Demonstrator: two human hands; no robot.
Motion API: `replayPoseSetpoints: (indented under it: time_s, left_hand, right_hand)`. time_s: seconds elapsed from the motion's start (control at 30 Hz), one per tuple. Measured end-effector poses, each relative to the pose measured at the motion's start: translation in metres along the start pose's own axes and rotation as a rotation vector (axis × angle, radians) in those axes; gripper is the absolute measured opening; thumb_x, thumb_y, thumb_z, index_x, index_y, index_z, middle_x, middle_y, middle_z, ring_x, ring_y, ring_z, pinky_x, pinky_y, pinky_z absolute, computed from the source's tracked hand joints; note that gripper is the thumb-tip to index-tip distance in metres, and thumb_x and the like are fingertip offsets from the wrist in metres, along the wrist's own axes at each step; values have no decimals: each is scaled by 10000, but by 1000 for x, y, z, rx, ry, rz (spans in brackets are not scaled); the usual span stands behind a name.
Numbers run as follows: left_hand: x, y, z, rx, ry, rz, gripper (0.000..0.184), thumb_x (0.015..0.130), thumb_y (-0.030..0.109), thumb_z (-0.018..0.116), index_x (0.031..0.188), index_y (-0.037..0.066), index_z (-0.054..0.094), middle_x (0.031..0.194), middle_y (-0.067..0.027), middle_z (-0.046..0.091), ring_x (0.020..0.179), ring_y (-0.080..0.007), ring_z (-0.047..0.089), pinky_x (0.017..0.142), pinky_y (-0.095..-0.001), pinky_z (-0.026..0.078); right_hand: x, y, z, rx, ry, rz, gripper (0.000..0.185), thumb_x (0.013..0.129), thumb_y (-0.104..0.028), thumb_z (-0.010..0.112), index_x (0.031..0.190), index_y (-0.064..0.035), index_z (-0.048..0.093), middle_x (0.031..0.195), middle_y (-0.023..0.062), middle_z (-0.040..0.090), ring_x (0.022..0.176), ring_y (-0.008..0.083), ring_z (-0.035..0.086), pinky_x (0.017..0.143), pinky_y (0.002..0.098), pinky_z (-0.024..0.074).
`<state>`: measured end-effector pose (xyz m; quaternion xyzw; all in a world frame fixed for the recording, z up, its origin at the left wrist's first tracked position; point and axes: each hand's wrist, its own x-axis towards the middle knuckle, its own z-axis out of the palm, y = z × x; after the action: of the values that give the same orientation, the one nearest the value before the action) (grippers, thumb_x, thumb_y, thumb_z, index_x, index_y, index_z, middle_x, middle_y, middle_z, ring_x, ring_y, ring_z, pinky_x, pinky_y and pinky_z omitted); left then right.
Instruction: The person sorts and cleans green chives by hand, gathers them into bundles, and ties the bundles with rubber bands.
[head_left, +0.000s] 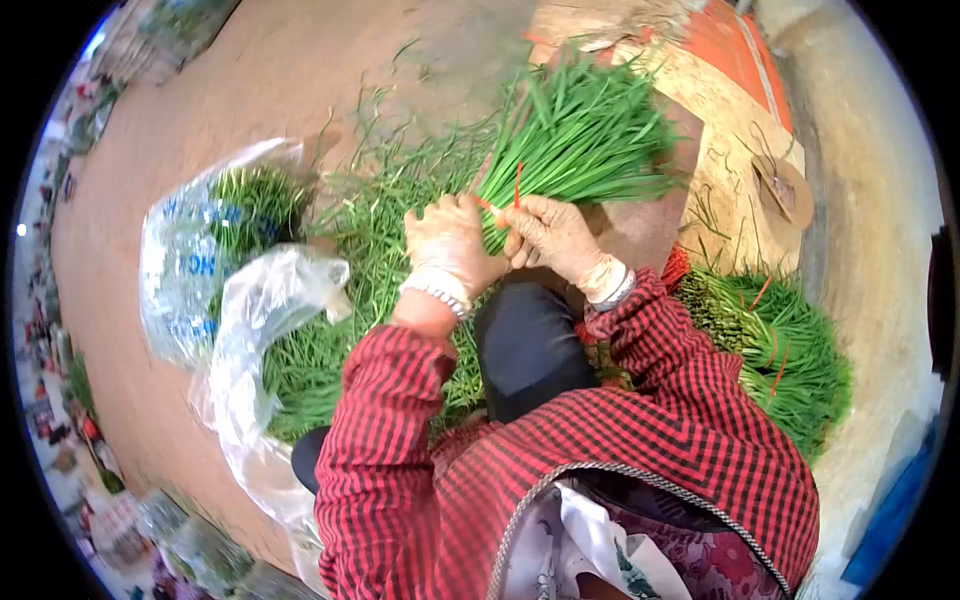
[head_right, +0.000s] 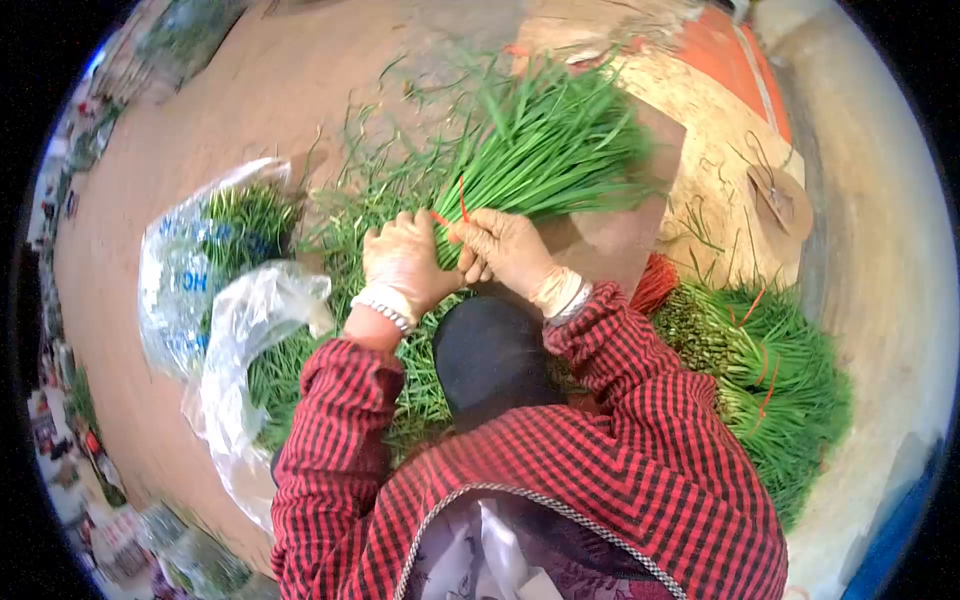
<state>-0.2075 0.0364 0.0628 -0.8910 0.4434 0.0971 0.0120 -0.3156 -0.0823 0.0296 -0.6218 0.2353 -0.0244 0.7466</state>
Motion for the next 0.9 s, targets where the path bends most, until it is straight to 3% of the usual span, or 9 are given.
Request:
replayPoseSetpoints:
  time_s: [0.13, 0.27, 0.43, 0.5, 0.57, 0.6, 0.7, 0.77, 0.9]
  left_hand:
    - [13, -2, -6, -24, -69, 68, 1257, 524, 744, 707, 1392, -68, 299, 1462, -270, 298, 1345, -332, 355, 1095, -492, 253]
    - [23, 15, 20, -122, -73, 75, 1366, 489, 663, 787, 1439, -85, 152, 1426, -268, 356, 1290, -342, 428, 1069, -420, 323]
    - [17, 23, 25, -342, -56, 78, 1297, 509, 481, 856, 1440, -79, 146, 1328, -278, 462, 1119, -347, 569, 870, -382, 498]
    - [16, 27, 22, -257, -153, 15, 1202, 582, 453, 812, 1454, -45, 150, 1455, -251, 316, 1210, -342, 503, 918, -371, 483]
    - [18, 20, 46, -252, -252, -11, 1057, 677, 422, 741, 1459, -17, 181, 1401, -254, 389, 1182, -344, 520, 914, -377, 483]
    - [16, 10, 81, -162, 42, 128, 981, 713, 411, 699, 1456, -1, 209, 1366, -243, 427, 1151, -344, 537, 900, -385, 487]
    - [24, -8, 93, -99, 287, 200, 839, 781, 400, 603, 1454, 37, 260, 1304, -193, 495, 1069, -324, 576, 858, -408, 491]
    - [27, -10, 93, -323, 22, 100, 889, 716, 380, 681, 1444, 67, 278, 1226, -181, 545, 1016, -330, 597, 834, -408, 495]
    - [19, 19, 21, -484, -118, 89, 1028, 618, 426, 773, 1410, 5, 272, 1131, -228, 574, 970, -348, 605, 785, -424, 506]
  right_hand:
    - [-24, 15, -11, 222, -30, 13, 305, 998, -300, 458, 845, -63, 574, 694, 28, 621, 550, 101, 603, 487, 196, 461]
    - [-44, 25, -25, 155, -8, 44, 317, 992, -299, 457, 785, -76, 545, 678, 12, 590, 537, 73, 548, 489, 187, 426]
    - [-51, 32, -26, 230, 57, 76, 306, 945, -284, 510, 721, -81, 557, 599, -7, 547, 516, 53, 483, 472, 196, 376]
    - [-40, 19, -19, 229, 19, 133, 257, 926, -247, 540, 797, -35, 607, 597, 14, 573, 565, 94, 542, 518, 230, 429]
    - [-28, -13, 7, 77, 77, -247, 189, 916, -188, 575, 862, -15, 631, 653, 38, 600, 558, 80, 546, 514, 214, 422]
    - [-27, -20, 13, 28, 108, -372, 170, 912, -168, 587, 883, -8, 639, 672, 45, 609, 555, 75, 547, 513, 208, 420]
    - [-11, -26, 1, -98, 3, -579, 161, 903, -155, 603, 978, -21, 649, 771, 43, 639, 605, 77, 571, 519, 217, 435]
    - [-8, -27, -8, -190, -58, -683, 191, 896, -147, 613, 1042, -30, 656, 837, 41, 660, 637, 78, 587, 524, 223, 444]
    - [-16, -42, -91, -18, 503, -487, 177, 922, -209, 607, 1029, -82, 668, 713, -2, 620, 534, 21, 513, 438, 157, 414]
